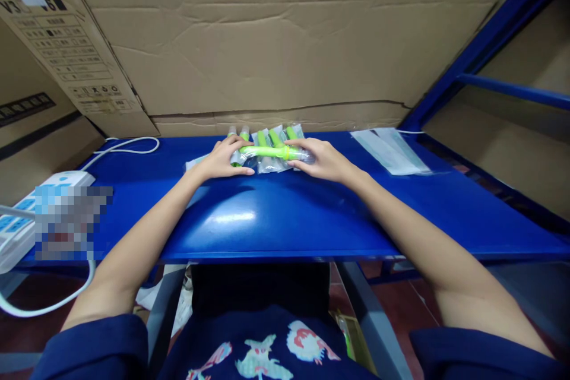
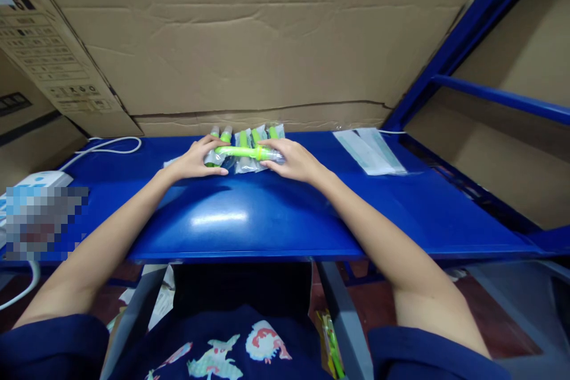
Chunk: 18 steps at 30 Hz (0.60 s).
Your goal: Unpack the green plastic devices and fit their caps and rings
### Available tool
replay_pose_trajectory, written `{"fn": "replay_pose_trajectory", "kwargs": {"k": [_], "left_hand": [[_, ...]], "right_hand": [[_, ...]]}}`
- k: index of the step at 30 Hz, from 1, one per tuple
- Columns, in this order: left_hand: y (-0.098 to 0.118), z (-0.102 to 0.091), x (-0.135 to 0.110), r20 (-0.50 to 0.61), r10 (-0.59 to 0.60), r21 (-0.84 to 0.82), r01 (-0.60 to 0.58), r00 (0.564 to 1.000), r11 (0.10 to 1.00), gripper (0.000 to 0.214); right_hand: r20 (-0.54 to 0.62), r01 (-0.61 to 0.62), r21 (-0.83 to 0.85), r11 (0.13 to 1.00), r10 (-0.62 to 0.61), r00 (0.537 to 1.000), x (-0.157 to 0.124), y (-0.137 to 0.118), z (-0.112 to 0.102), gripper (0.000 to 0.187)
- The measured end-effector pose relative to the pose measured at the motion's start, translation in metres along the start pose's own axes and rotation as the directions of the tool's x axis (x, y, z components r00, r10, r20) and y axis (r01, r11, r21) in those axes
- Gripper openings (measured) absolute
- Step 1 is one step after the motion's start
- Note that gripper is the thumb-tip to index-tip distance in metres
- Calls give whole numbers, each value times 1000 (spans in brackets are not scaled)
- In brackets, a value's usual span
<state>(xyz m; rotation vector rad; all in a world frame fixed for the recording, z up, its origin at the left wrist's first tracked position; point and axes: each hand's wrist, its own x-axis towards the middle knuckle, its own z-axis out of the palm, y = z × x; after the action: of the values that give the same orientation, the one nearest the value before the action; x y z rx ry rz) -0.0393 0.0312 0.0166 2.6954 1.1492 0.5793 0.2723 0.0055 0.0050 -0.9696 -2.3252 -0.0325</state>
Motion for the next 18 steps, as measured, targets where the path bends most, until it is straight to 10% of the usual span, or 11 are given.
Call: {"fn": "replay_pose_trajectory", "kwargs": {"k": [18], "left_hand": [[3,-6,-1,-141,98,378,-37,985,925,44]], "right_hand": [[-28,-173,290,941,189,982,3,-15,-6,46]]}}
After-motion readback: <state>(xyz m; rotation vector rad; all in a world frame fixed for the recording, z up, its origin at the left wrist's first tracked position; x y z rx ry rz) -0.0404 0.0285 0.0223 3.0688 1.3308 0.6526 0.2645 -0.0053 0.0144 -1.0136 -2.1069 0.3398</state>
